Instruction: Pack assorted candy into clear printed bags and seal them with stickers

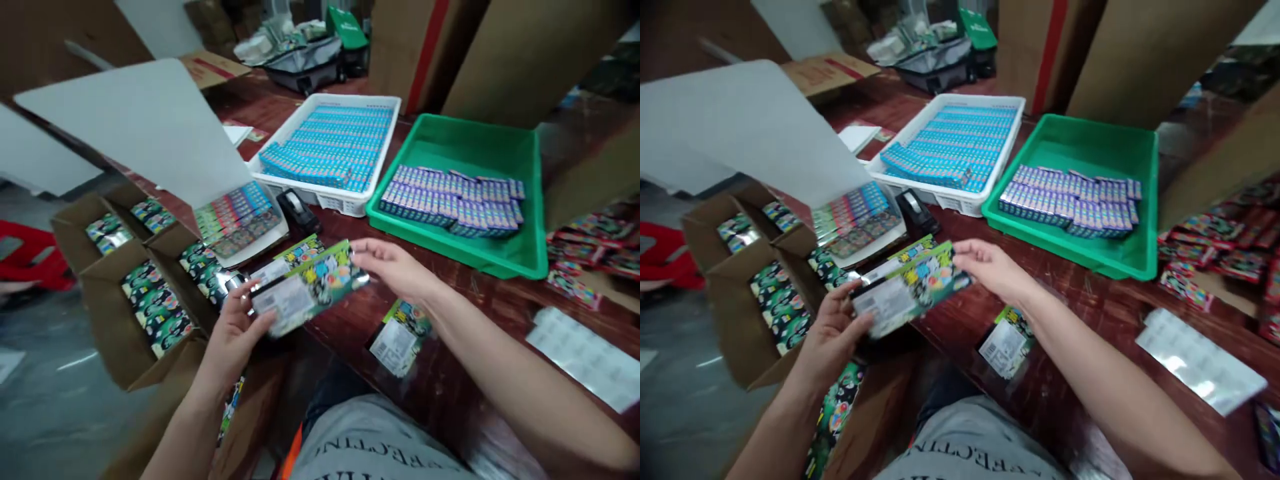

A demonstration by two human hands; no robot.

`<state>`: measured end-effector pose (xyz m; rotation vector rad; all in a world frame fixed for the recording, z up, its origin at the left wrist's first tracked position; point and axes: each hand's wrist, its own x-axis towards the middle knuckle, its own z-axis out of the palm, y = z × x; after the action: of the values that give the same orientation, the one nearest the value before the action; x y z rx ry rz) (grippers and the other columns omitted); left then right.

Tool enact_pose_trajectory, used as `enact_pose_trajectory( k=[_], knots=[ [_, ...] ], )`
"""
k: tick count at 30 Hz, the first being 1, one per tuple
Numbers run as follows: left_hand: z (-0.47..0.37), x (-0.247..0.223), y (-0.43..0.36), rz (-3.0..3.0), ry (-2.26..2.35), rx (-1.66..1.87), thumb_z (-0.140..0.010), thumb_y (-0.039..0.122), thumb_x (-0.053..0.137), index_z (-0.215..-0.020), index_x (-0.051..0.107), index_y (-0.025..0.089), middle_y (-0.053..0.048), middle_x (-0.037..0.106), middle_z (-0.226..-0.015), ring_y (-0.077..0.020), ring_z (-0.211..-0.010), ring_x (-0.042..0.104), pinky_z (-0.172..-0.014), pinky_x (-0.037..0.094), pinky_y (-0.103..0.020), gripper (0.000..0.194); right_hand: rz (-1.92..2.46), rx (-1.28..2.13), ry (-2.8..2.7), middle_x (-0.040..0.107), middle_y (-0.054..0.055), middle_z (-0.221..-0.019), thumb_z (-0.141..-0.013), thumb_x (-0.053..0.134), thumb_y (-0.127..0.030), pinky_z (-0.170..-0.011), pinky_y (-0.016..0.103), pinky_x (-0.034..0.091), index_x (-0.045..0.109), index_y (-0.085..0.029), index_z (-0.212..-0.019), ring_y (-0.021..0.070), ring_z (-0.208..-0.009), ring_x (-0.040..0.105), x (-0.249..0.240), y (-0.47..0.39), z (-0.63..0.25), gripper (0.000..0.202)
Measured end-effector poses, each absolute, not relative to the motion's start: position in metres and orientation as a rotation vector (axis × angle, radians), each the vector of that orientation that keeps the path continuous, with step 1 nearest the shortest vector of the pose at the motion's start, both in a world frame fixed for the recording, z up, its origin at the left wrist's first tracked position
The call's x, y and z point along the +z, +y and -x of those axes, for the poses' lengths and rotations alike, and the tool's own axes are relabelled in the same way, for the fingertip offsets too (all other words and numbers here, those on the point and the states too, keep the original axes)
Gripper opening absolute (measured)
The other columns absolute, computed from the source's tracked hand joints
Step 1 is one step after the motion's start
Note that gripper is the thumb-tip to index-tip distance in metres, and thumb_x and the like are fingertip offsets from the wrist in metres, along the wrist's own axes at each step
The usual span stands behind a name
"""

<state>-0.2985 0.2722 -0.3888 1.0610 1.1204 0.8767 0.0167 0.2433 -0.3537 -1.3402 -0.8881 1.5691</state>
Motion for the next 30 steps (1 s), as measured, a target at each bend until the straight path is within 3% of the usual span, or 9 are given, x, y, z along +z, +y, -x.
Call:
enact_pose_trajectory(
  k=[5, 9, 13, 17, 19, 22, 25, 28, 30],
  knots=[
    [0.299, -0.407, 0.310, -0.809, 1.590, 1.048, -0.072, 0.042, 0.088, -0.145, 0.042, 0.030, -0.012, 0.049, -0.148, -0.0271, -0.137, 0.050, -0.106, 0.048, -0.040, 0.086, 1.787, 1.137, -1.337, 0.075, 0.011, -0.108, -0.097, 0.055, -0.029, -0.100, 0.038, 0.051, 0.067, -0.016, -0.113, 0.0230, -0.108, 0.068, -0.395, 0.340, 0.013, 0.024],
    [0.283, -0.420, 0.308, -0.618, 1.402, 0.808, -0.073, 0.035, 0.088, -0.126, 0.058, 0.022, -0.014, 0.068, -0.129, -0.0277, -0.114, 0.067, -0.096, 0.055, -0.044, 0.062, 1.804, 1.163, -1.550, 0.069, 0.017, -0.121, -0.094, 0.061, -0.035, -0.110, 0.045, 0.042, 0.068, -0.013, -0.112, 0.0302, -0.120, 0.061, -0.419, 0.343, 0.024, 0.030],
    [0.287, -0.405, 0.300, -0.545, 1.366, 0.684, -0.069, 0.024, 0.089, -0.118, 0.063, 0.021, -0.011, 0.073, -0.122, -0.0245, -0.101, 0.072, -0.085, 0.058, -0.037, 0.055, 1.667, 1.325, -1.687, 0.072, 0.012, -0.118, -0.096, 0.058, -0.040, -0.102, 0.041, 0.050, 0.068, -0.016, -0.116, 0.0265, -0.109, 0.067, -0.422, 0.322, 0.012, 0.033],
    [0.298, -0.378, 0.297, -0.293, 1.222, 0.447, -0.080, 0.051, 0.078, -0.123, 0.065, 0.019, -0.014, 0.075, -0.118, -0.0314, -0.102, 0.074, -0.077, 0.062, -0.041, 0.055, 1.484, 1.507, -1.736, 0.074, 0.006, -0.119, -0.099, 0.053, -0.042, -0.100, 0.041, 0.054, 0.067, -0.021, -0.121, 0.0243, -0.108, 0.069, -0.423, 0.308, -0.005, 0.034],
    [0.298, -0.371, 0.297, -0.254, 1.243, 0.416, -0.083, 0.048, 0.075, -0.124, 0.066, 0.017, -0.015, 0.078, -0.110, -0.0320, -0.095, 0.076, -0.071, 0.064, -0.041, 0.052, 1.462, 1.519, -1.788, 0.072, 0.007, -0.125, -0.099, 0.051, -0.044, -0.103, 0.045, 0.053, 0.064, -0.022, -0.129, 0.0264, -0.114, 0.068, -0.418, 0.303, -0.008, 0.039],
    [0.293, -0.368, 0.298, -0.311, 1.388, 0.487, -0.083, 0.027, 0.076, -0.124, 0.065, 0.016, -0.012, 0.080, -0.097, -0.0276, -0.078, 0.078, -0.063, 0.065, -0.037, 0.043, 1.565, 1.135, -1.923, 0.059, 0.015, -0.145, -0.097, 0.055, -0.053, -0.111, 0.054, 0.046, 0.050, -0.019, -0.148, 0.0328, -0.133, 0.056, -0.395, 0.294, -0.003, 0.061],
    [0.287, -0.364, 0.302, -0.278, 1.433, 0.470, -0.085, 0.025, 0.073, -0.120, 0.066, 0.015, -0.012, 0.080, -0.093, -0.0266, -0.069, 0.077, -0.058, 0.065, -0.038, 0.037, 1.392, 0.735, -2.267, 0.040, 0.017, -0.161, -0.089, 0.061, -0.067, -0.121, 0.057, 0.032, 0.036, -0.019, -0.157, 0.0350, -0.147, 0.039, -0.364, 0.282, 0.008, 0.086],
    [0.279, -0.364, 0.309, -0.193, 1.369, 0.311, -0.089, 0.031, 0.068, -0.117, 0.067, 0.014, -0.013, 0.079, -0.093, -0.0276, -0.069, 0.077, -0.057, 0.065, -0.040, 0.033, 1.254, 0.566, -2.674, 0.049, 0.017, -0.154, -0.077, 0.077, -0.064, -0.121, 0.062, 0.025, 0.043, -0.019, -0.152, 0.0390, -0.139, 0.045, -0.347, 0.277, 0.018, 0.094],
    [0.275, -0.367, 0.313, -0.146, 1.289, 0.205, -0.093, 0.037, 0.061, -0.119, 0.067, 0.014, -0.012, 0.079, -0.092, -0.0274, -0.070, 0.076, -0.056, 0.064, -0.038, 0.035, 1.287, 0.484, -2.814, 0.057, 0.018, -0.144, -0.077, 0.080, -0.050, -0.114, 0.062, 0.033, 0.046, -0.014, -0.147, 0.0398, -0.129, 0.053, -0.348, 0.280, 0.020, 0.086]
  ],
)
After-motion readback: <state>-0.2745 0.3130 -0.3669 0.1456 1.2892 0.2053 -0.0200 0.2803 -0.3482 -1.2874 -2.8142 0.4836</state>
